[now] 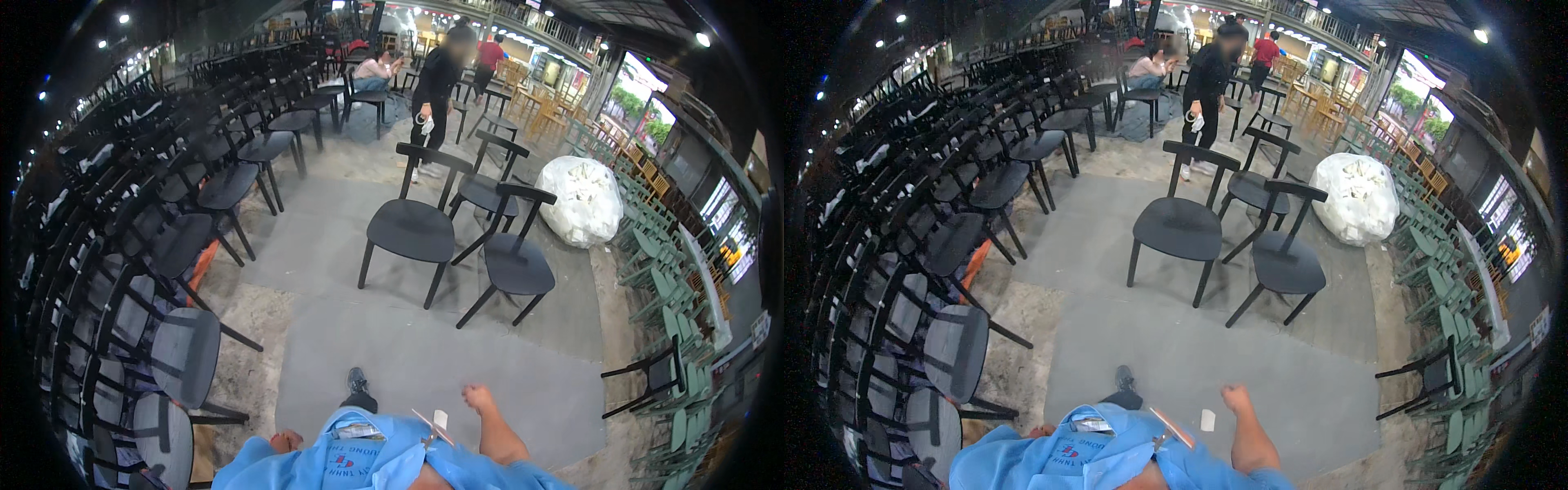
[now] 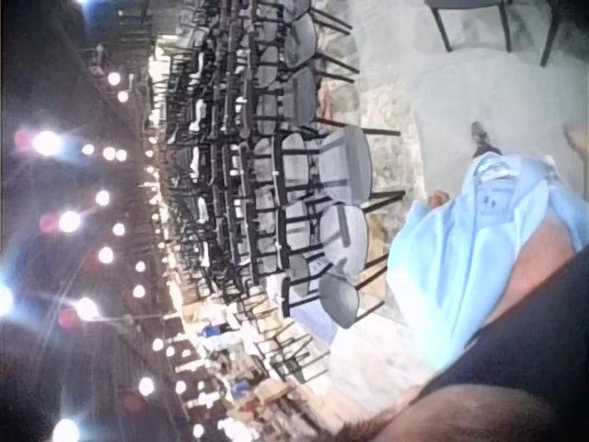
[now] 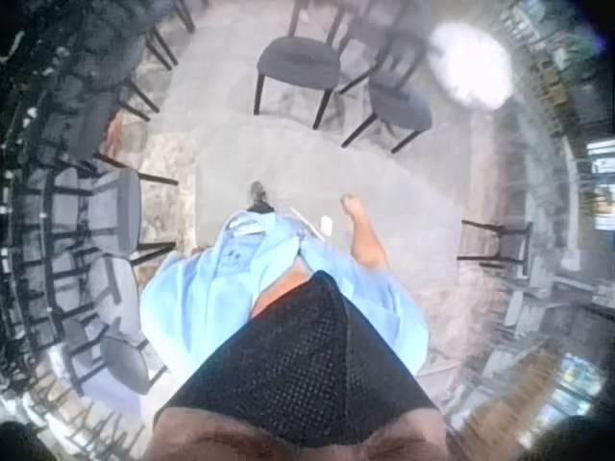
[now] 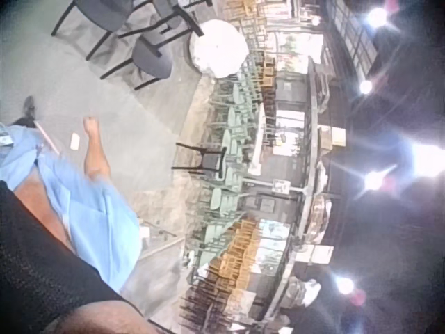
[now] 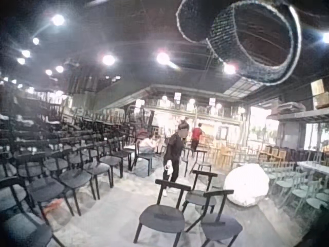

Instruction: The person repeatedly picks up black chairs, places them upside down on a metal workbench, and applies a white substance from a bottle to the chair legs. After application, the person sets the chairs upright on the floor and repeats the process with additional chairs.

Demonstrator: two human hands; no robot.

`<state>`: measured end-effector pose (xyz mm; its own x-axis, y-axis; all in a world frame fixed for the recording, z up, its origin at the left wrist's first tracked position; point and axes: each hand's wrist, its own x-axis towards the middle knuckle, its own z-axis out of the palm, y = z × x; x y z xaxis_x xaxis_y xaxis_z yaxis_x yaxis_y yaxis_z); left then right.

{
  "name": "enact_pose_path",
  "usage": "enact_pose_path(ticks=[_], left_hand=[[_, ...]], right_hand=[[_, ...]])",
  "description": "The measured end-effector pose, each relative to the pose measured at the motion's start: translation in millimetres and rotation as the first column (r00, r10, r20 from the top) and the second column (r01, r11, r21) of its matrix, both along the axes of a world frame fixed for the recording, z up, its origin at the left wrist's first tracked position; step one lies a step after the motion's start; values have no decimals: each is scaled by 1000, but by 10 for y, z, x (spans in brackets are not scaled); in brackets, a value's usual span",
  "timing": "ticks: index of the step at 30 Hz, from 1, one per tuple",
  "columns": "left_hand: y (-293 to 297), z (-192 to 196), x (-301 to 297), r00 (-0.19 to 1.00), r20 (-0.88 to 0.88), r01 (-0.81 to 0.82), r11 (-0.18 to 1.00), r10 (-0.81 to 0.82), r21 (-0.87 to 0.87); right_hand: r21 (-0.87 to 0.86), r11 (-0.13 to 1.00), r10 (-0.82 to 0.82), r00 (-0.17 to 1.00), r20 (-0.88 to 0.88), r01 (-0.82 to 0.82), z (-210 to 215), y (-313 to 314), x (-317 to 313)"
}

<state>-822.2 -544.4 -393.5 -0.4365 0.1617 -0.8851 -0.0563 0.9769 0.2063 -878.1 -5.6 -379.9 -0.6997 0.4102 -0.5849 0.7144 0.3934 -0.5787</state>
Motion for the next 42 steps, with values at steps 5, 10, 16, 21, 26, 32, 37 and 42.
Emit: enact_pose_path(ticks=[5,10,16,21,26,32,37,42], left_hand=[[496,129,-2354,842,-490,275,961,-225,31],[1158,563,-4450,608,-262,-481,610,750,630],[1514,700,-5414,510,-300,-554,575,806,603],[1696,919,-4974,970,-196,-170,979,146,-113],[1778,1302,-4410,879,155,-389,866,451,-314],[2157,1089,-5109,792,-22,-604,780,609,-162],[2561,669,-6872,631,-270,-591,676,727,439],[2966,1029,-8152,342,-59,-542,248,938,803]], right_hand=[[-69,996,85,873,480,-59,-373,353,-595],[-177,970,212,936,280,-167,-521,822,-1879],[135,969,203,978,57,-209,-81,1000,-5564],[405,912,139,881,-452,64,801,1621,-8299],[367,899,342,907,-247,-239,1144,1687,-9685],[328,870,450,864,-227,-367,883,1725,-9869],[343,926,319,809,-493,-157,955,1777,-9376],[369,927,193,760,-620,66,1117,1292,-8155]])
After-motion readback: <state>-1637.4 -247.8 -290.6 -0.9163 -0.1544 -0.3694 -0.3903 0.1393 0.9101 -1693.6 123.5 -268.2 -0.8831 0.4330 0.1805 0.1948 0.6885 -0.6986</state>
